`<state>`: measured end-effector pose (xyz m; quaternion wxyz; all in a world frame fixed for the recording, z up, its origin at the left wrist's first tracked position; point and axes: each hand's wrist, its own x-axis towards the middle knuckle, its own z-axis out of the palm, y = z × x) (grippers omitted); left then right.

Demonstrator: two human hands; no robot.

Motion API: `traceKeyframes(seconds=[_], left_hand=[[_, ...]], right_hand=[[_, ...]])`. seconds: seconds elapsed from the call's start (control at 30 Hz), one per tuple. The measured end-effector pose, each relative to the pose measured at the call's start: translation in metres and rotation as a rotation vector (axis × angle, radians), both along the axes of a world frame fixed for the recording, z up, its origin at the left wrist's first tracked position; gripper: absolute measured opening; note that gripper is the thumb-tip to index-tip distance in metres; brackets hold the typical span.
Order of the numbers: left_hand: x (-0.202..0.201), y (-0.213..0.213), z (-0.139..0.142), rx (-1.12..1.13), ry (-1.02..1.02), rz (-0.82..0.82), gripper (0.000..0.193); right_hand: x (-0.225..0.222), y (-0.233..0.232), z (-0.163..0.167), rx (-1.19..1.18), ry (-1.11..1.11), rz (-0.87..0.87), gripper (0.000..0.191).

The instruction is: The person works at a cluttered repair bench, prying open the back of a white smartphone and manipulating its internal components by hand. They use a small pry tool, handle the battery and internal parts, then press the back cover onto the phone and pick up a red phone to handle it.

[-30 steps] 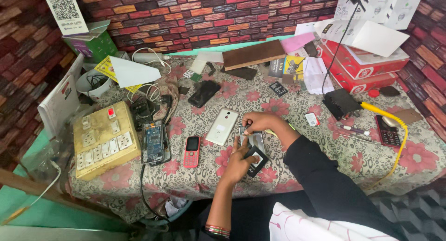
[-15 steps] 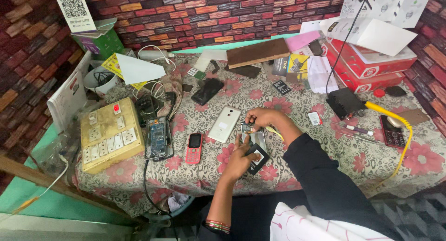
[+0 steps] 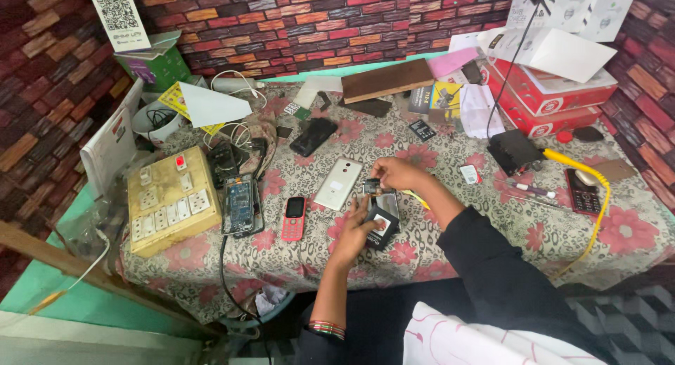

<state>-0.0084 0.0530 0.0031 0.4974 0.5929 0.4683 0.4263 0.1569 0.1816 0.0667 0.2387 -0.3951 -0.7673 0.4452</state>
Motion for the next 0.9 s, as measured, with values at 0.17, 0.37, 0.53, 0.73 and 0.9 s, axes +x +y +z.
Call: traceKeyframes(seconds=[0.17,0.37,0.53,0.73,0.9], left_hand=[[-0.003,-0.012,0.008,-0.209,-0.445,0.197,0.06],[-0.004,-0.011,0.007,-0.169,-0.421,0.248,0.057],[-0.001,-0.017,0.0,-0.002,-0.327,0.316,0.057],[0.003,-0.022,-0.003,0.406,0.204,0.151,0.075],[0.002,-0.021,-0.011,0.437,0.356,0.12,0.083]], right_hand=[[0.01,-0.045,-0.002,0.015,0.147,-0.135,0.018],[0.008,-0.1,-0.003,-0.059,0.235,-0.025,0.044],[0.016,-0.084,-0.019,0.115,0.199,-0.339,0.034],[0.018,-0.074,-0.033,0.015,0.145,-0.407,0.033],[0.023,-0.082,-0.033,0.248,-0.047,-0.392,0.038]])
